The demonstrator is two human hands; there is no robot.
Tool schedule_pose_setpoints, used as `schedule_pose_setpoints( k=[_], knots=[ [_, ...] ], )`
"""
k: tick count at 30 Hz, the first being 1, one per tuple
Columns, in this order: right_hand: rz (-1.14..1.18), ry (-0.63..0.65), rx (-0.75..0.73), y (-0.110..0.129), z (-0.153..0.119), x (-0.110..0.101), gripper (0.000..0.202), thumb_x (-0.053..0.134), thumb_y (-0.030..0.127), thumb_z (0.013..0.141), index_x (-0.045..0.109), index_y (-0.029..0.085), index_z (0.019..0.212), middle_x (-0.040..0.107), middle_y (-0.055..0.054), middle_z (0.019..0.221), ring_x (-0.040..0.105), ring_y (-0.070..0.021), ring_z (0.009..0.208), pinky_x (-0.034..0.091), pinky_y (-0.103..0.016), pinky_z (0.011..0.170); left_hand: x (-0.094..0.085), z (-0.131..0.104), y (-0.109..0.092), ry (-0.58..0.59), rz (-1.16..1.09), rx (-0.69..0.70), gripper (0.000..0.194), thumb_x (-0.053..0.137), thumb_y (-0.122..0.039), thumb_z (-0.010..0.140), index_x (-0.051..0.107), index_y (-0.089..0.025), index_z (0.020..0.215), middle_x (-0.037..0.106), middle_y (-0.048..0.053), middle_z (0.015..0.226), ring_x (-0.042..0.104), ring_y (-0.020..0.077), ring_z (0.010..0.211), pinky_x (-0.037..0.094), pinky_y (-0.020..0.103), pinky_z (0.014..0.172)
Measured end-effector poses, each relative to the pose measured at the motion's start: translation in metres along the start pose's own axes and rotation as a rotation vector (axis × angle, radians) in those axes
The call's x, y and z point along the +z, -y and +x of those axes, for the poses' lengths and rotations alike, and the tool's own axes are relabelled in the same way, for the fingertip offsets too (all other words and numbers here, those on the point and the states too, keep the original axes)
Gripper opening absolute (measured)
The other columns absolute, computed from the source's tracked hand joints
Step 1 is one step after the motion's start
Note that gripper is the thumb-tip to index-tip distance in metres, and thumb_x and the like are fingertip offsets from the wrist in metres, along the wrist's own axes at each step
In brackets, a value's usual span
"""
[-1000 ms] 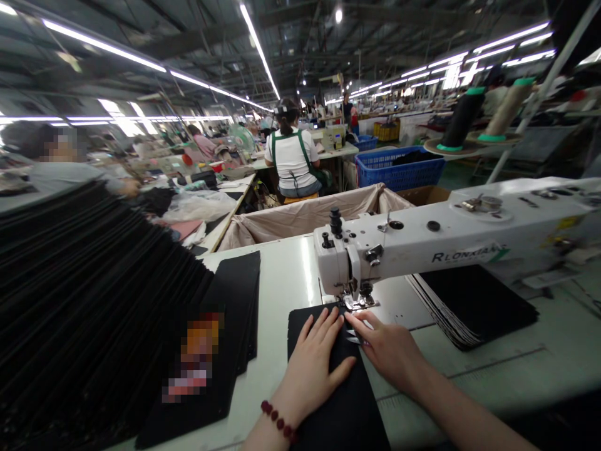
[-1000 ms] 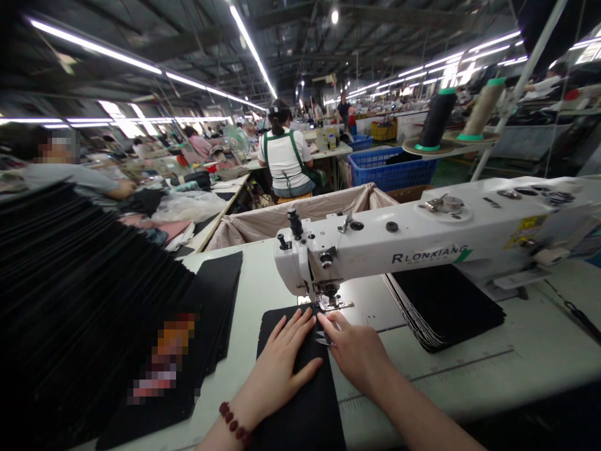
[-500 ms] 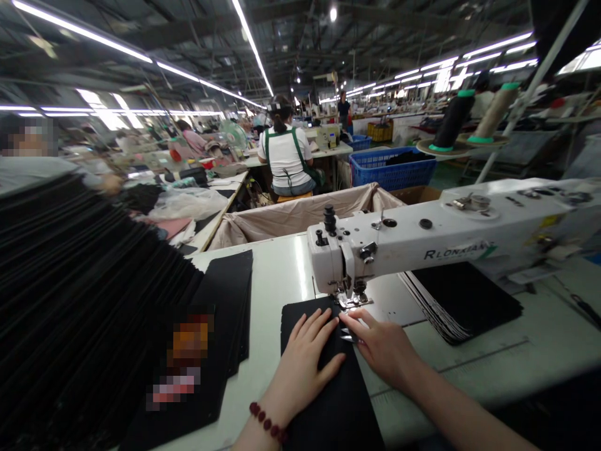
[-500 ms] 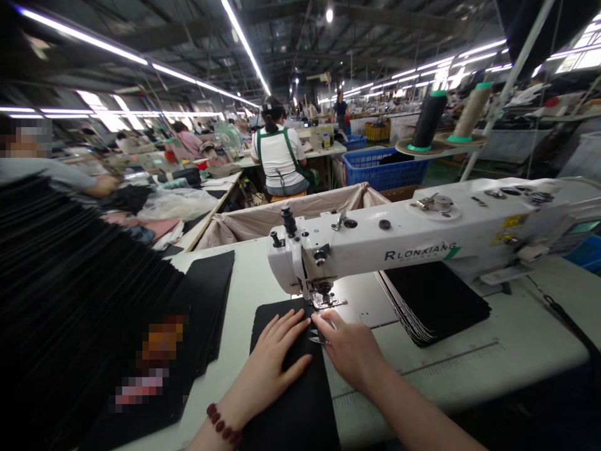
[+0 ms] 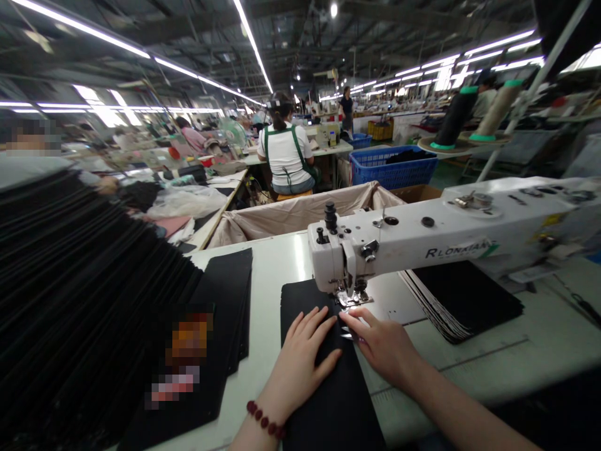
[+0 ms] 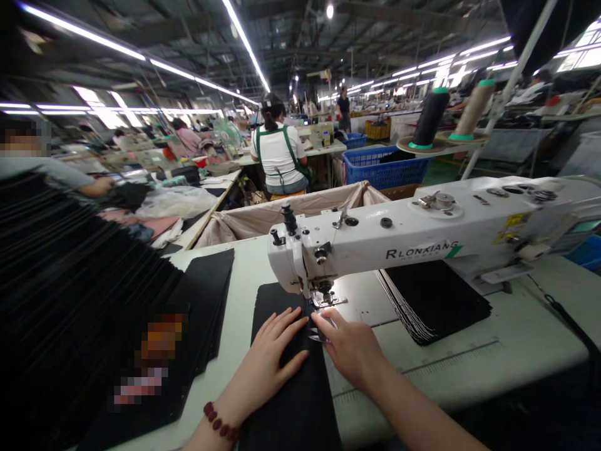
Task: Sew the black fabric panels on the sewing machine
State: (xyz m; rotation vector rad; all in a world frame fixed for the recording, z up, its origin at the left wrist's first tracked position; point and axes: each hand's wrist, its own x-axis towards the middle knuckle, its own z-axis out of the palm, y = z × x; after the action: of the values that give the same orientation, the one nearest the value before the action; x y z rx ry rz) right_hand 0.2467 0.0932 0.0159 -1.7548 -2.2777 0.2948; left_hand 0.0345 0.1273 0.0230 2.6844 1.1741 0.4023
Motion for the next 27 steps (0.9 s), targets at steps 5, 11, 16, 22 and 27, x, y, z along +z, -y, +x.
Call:
schedule_pose_setpoints(
  k=[5, 11, 16, 22, 27],
  knots=[
    [-0.01, 0.015, 0.008, 0.001, -0.0003, -0.0015, 0.058, 0.043, 0.015, 0.084, 0.037, 0.033, 0.139, 0.046, -0.002, 0.138, 0.061, -0.0193, 0.1, 0.049, -0.032, 0.08, 0.0007, 0.0001, 0.0013, -0.009, 0.004, 0.007, 0.052, 0.053, -0.037, 0.089, 0.037, -0.032, 0.138, 0.035, 0.001, 0.148, 0.032, 0.0236, 0.136, 0.025, 0.049, 0.114],
    [0.01, -0.001, 0.006, 0.0009, 0.0, -0.0013, 0.058, 0.042, 0.015, 0.084, 0.037, 0.034, 0.139, 0.047, -0.001, 0.137, 0.061, -0.0192, 0.1, 0.048, -0.032, 0.081, 0.0012, 0.0001, 0.0023, -0.009, 0.007, 0.005, 0.05, 0.052, -0.036, 0.09, 0.037, -0.033, 0.138, 0.034, 0.0, 0.148, 0.031, 0.023, 0.136, 0.024, 0.049, 0.115],
    [0.013, -0.003, 0.001, 0.0004, -0.0001, -0.0021, 0.056, 0.041, 0.016, 0.085, 0.038, 0.033, 0.138, 0.047, -0.001, 0.137, 0.062, -0.0198, 0.099, 0.049, -0.032, 0.079, 0.0006, 0.0001, 0.0021, 0.008, 0.014, -0.009, 0.049, 0.051, -0.037, 0.09, 0.038, -0.032, 0.138, 0.034, 0.0, 0.149, 0.03, 0.0221, 0.137, 0.023, 0.048, 0.115],
    [0.019, -0.015, -0.006, -0.0003, -0.0017, -0.0016, 0.058, 0.041, 0.015, 0.084, 0.037, 0.033, 0.139, 0.047, 0.0, 0.137, 0.061, -0.0199, 0.1, 0.048, -0.032, 0.08, -0.0002, 0.0003, 0.0015, -0.015, 0.01, 0.0, 0.048, 0.051, -0.036, 0.091, 0.039, -0.032, 0.137, 0.036, 0.001, 0.147, 0.032, 0.023, 0.136, 0.025, 0.049, 0.114],
    [0.015, -0.016, -0.007, -0.0012, -0.002, 0.0012, 0.058, 0.04, 0.016, 0.084, 0.036, 0.033, 0.139, 0.046, 0.001, 0.137, 0.061, -0.0197, 0.099, 0.049, -0.032, 0.079, 0.0004, 0.0007, 0.0018, -0.017, -0.003, -0.013, 0.049, 0.053, -0.036, 0.09, 0.039, -0.032, 0.136, 0.036, 0.001, 0.147, 0.033, 0.0229, 0.135, 0.025, 0.048, 0.114]
  ],
)
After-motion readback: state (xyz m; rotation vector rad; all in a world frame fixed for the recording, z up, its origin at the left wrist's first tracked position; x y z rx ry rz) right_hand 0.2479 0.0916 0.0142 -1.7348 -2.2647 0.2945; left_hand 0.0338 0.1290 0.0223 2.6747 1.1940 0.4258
